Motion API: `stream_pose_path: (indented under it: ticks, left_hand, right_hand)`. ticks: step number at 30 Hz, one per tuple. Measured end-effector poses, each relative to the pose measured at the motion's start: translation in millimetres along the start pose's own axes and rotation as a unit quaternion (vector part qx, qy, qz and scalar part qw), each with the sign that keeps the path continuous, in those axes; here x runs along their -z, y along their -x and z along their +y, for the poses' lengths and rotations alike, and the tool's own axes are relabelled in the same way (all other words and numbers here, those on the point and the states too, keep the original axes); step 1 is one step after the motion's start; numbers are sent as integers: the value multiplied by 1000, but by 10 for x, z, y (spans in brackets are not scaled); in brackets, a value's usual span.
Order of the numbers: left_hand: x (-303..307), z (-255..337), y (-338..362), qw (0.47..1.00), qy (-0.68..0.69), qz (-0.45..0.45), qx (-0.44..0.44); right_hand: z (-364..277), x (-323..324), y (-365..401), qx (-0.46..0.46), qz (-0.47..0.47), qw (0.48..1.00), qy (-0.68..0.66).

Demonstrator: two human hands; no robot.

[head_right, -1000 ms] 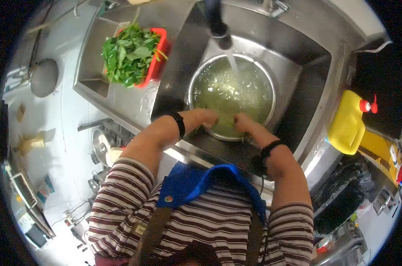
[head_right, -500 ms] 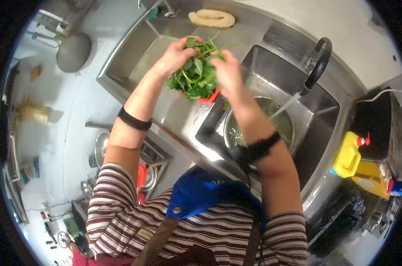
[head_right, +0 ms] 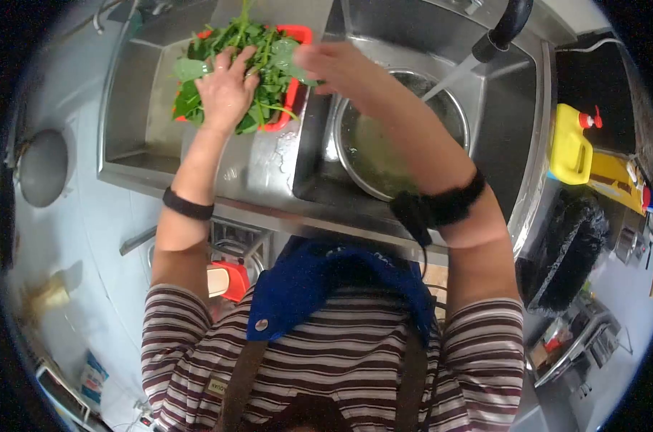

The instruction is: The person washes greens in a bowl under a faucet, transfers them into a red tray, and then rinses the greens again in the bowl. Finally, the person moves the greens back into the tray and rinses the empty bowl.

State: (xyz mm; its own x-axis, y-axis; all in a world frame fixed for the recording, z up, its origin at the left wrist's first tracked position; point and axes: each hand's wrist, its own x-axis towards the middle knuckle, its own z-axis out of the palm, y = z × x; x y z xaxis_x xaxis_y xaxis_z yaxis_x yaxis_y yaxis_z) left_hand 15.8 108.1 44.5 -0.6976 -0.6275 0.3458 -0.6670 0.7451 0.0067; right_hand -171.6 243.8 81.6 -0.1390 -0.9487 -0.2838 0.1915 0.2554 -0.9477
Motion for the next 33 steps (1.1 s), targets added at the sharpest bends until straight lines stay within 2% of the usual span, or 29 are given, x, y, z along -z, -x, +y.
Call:
stream_pose_path:
  ticks: [2,3,4,6,7,9,11,13,15,18,21,23,24,26,27,28,29,30,32,33]
  left_hand:
    - [-51,-14,3,1000,-3,17,-10]
    - [-6,29,-4,1000,5,-13,15]
    - [-48,13,0,1000,-10,7,0]
    - [4,54,-14,999,21,-33,31]
    - [-57,25,-12,1000,5,-11,14]
    - [-35,63,-10,1000,6,-21,19]
    - [-56,29,-31,1000,8,-26,10]
    - [-51,39,-42,999,22,-24,-18]
    - [-56,51,-51,999,8,-32,-11]
    - [-21,99,-63,999,-23,-27,-31]
    - [-38,80,-63,998,-33,-25,-36]
    - [-46,59,-48,998,-41,-23,-39]
    - [-49,60,-45,998,-44,-24,-37]
    - [-62,43,-36,999,-14,-32,-29]
    - [-64,51,-23,999,-20,-34,-29]
    - [-63,53,-25,999,-27,-33,-30]
    - [-61,49,-33,998,-35,-32,-31]
    - [-62,49,-34,998,-38,-27,-34]
    - [-71,41,-31,998,-44,-19,-38]
    - [-74,41,-29,999,-39,-28,-24]
  right_hand:
    - [374,476,170,-67,54,996,24]
    - [667,702,221,-130,80,984,90]
    - [1069,922,251,-192,102,964,153]
    - [2285,1371,223,-148,156,922,321]
    - [2643,1360,230,-142,128,913,360]
    - [3047,1352,232,-127,74,888,436]
    - [3048,957,230,-65,-4,867,495]
    - [3268,636,275,-110,-33,905,410]
    - [3147,431,232,-288,-142,846,426]
    - [3336,441,362,-322,-206,841,383]
    - [2581,761,749,-212,-199,847,444]
    - [2458,1149,784,-256,-92,861,429]
    - [2353,1486,863,-210,-33,901,378]
    - [1981,2028,953,-242,149,834,473]
    - [1834,2193,992,-304,242,779,493]
    - [2044,2529,1038,-303,288,741,526]
    - [2007,2653,1151,-313,304,749,498]
    - [2085,2733,1226,-364,305,766,433]
    - [2488,2795,1319,-459,295,784,295]
    - [2686,2722,1413,-468,267,813,221]
